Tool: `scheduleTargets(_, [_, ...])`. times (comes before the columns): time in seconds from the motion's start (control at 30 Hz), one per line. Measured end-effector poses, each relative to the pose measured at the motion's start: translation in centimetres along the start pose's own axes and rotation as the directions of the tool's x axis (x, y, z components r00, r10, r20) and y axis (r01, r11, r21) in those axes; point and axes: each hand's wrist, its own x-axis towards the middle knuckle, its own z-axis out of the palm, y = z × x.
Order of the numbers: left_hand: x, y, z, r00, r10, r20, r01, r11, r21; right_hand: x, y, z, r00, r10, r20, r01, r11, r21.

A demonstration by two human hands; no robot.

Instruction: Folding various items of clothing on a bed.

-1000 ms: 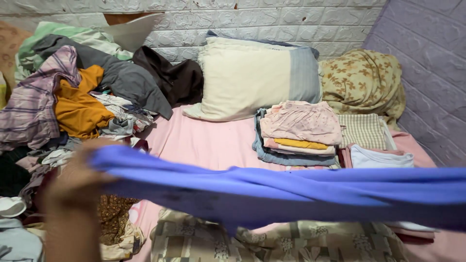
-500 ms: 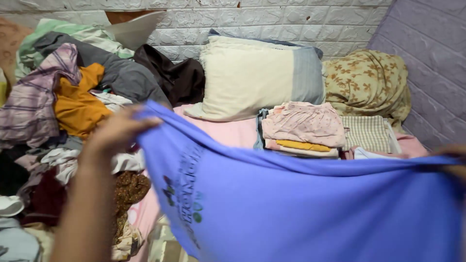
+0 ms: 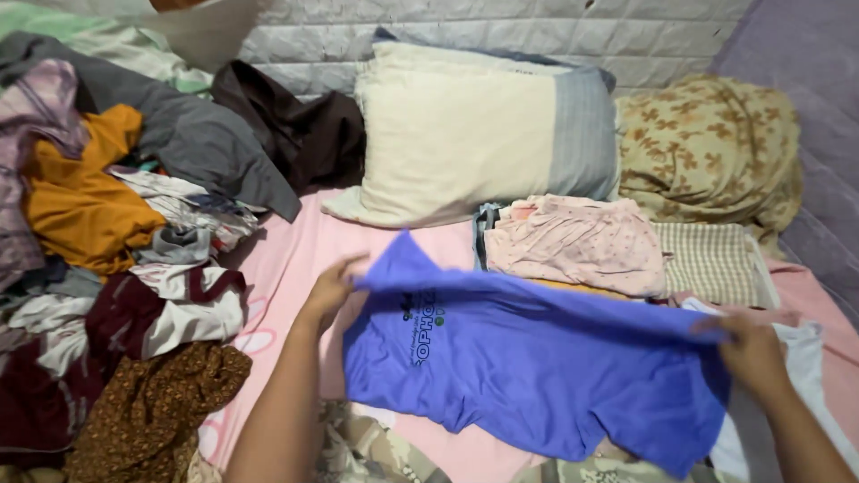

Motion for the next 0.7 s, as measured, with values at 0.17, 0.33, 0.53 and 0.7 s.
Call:
scheduleTargets(0.17, [-0.9,-14.1,-5.2,0.981,-0.177,0.078,0.162,0.973,0.161,-6.8,-7.8,-1.8,0.971,0.137,0.195,-0.036,0.894,-0.447])
scheduleTargets(0.33, [-4.0,-8.4,-1.3,0.990,0.138,0.003,-0.086,0.597,0.798,-6.9,-9.0,-0.7,0.976,0.105,0.190,0.020,0.829,-0.559])
scheduleTargets(0.53, [-2.3,-6.6,3.2,0.940,0.307,-0.149,0.017,0.395,0.918,-8.4,-15.7,0.2,0.988,-0.037,0.148,0.111,0.842,-0.527])
scheduleTargets(0.7, [-1.2,-3.6,4.5,0.980,0.042,-0.195,0.166,0.374,0.912,-8.9,-16.9,2.4,0.977,-0.015,0.211,0.112,0.883,-0.456])
